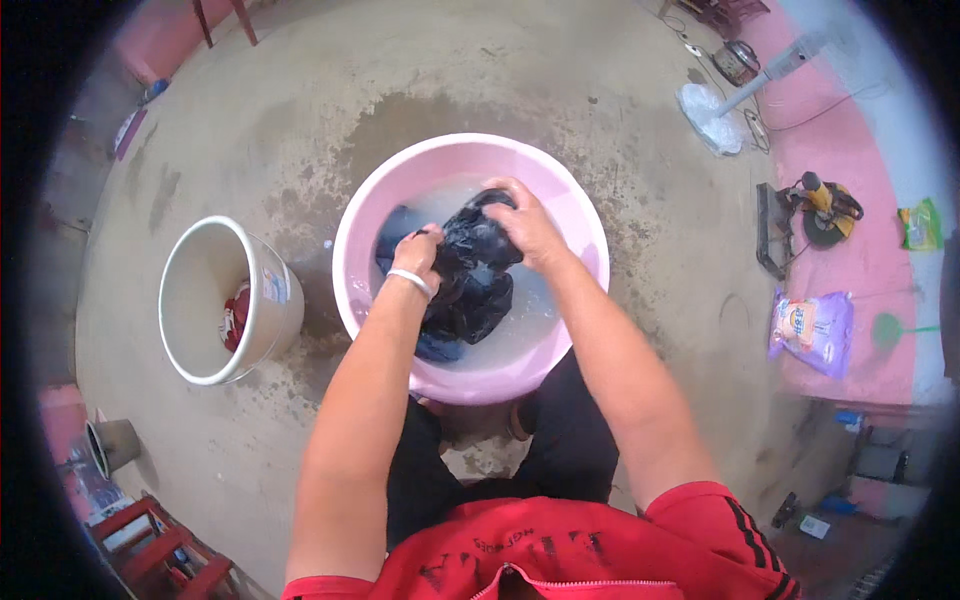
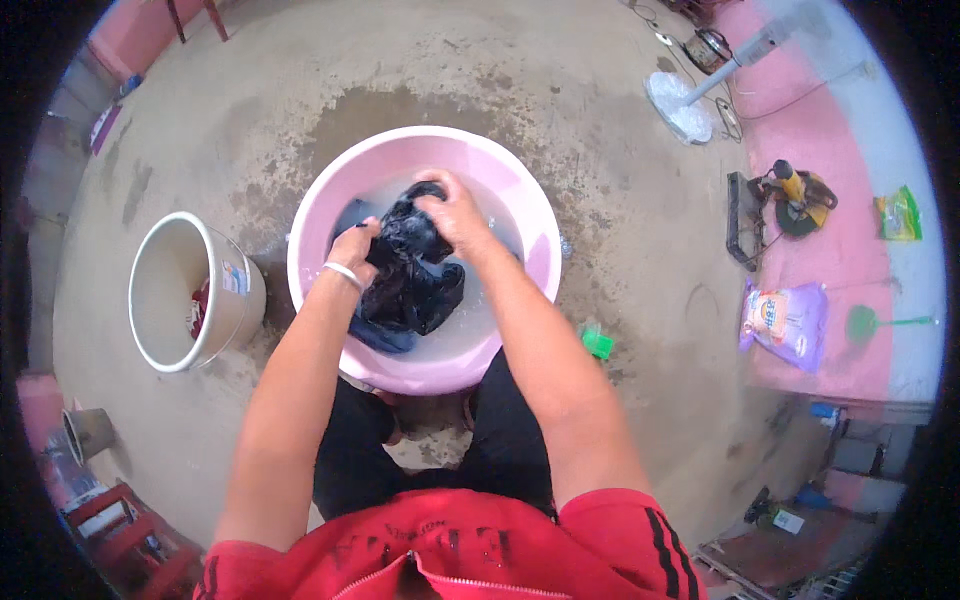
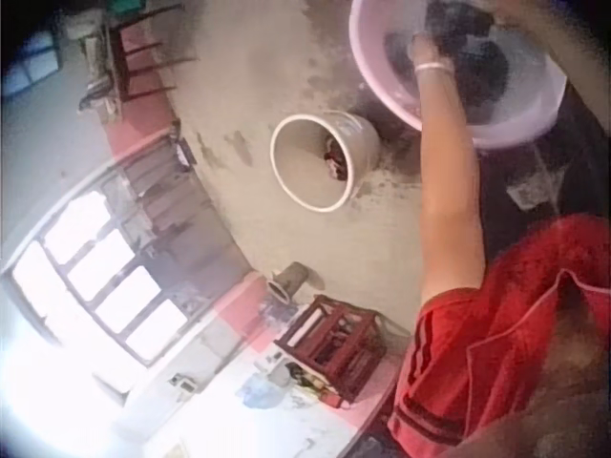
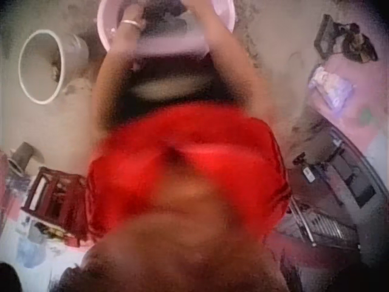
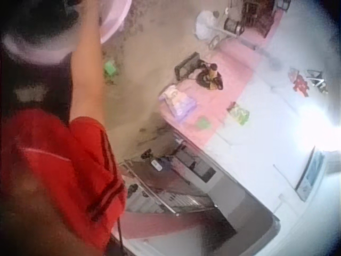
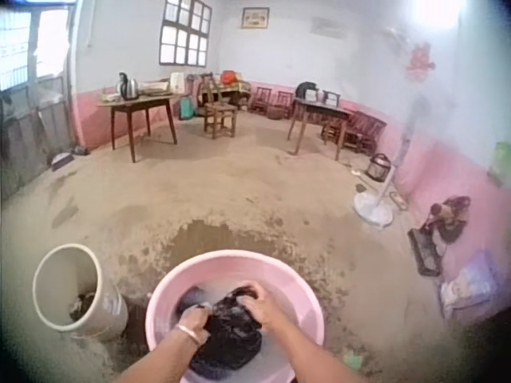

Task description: The person washes clothes by lifting a garment from a basin of water, applying a bar of soap to it, and scrubbing the fabric by hand.

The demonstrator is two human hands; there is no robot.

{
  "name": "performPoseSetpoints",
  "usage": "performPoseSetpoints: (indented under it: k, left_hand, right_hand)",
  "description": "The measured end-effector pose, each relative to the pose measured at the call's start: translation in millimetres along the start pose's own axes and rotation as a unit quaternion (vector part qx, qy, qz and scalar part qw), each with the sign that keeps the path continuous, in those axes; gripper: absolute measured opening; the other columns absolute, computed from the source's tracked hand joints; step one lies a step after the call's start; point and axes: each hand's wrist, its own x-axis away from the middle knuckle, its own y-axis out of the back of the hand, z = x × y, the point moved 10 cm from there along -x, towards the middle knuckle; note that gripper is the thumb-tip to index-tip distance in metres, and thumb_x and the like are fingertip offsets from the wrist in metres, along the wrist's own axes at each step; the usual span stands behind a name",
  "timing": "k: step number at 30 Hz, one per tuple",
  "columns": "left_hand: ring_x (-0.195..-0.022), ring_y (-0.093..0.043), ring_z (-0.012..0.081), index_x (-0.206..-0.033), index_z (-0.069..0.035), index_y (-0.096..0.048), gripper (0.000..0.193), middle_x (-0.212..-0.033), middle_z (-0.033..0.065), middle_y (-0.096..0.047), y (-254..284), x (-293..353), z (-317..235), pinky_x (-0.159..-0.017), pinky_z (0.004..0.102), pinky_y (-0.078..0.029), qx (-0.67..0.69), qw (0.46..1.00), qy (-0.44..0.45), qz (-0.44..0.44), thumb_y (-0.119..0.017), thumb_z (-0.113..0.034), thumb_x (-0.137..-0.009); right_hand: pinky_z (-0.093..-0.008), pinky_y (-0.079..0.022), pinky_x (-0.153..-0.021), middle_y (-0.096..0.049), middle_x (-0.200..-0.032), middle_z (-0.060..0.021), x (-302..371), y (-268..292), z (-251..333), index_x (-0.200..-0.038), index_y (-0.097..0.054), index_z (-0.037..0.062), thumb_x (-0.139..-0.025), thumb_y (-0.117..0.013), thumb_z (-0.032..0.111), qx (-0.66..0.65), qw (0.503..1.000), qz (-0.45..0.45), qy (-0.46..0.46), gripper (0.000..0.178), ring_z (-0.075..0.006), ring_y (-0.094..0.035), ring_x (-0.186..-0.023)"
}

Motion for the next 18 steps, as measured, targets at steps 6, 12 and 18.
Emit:
performPoseSetpoints:
  k: [6, 12, 18]
  left_hand:
    - [-0.071, -0.058, 0.0218, -0.087, -0.008, -0.057, 0.029, -0.077, 0.0059, -0.060, -70, 24, -20, -0.064, 0.0369, -0.047, 0.234, 0.917, -0.052, 0.319, -0.050, -0.035, -0.093]
    - [-0.068, -0.058, 0.0198, -0.081, -0.010, -0.057, 0.026, -0.074, 0.0049, -0.059, -34, 12, -15, -0.061, 0.0336, -0.046, 0.242, 0.951, -0.095, 0.169, -0.050, -0.033, -0.092]
    - [-0.084, -0.059, 0.0169, -0.094, -0.005, -0.061, 0.028, -0.091, 0.0058, -0.062, -54, 72, -20, -0.073, 0.0325, -0.048, 0.040, 0.997, -0.025, 0.067, -0.058, -0.032, -0.088]
  right_hand:
    - [-0.0421, -0.050, -0.066, -0.060, -0.069, -0.0220, 69, -100, 91, -0.062, -0.062, 0.0050, -0.083, -0.056, 0.028, 0.378, 0.809, -0.037, 0.449, 0.031, -0.0367, -0.060, -0.069]
    - [-0.0427, -0.046, -0.056, -0.058, -0.066, -0.0207, 35, -88, 45, -0.072, -0.060, 0.0035, -0.079, -0.061, 0.018, 0.354, 0.872, -0.031, 0.336, 0.017, -0.0389, -0.058, -0.064]
    - [-0.0475, -0.048, -0.066, -0.061, -0.074, -0.0222, 3, -41, 37, -0.074, -0.062, 0.0053, -0.085, -0.052, 0.022, 0.437, 0.856, -0.061, 0.270, 0.022, -0.0405, -0.060, -0.073]
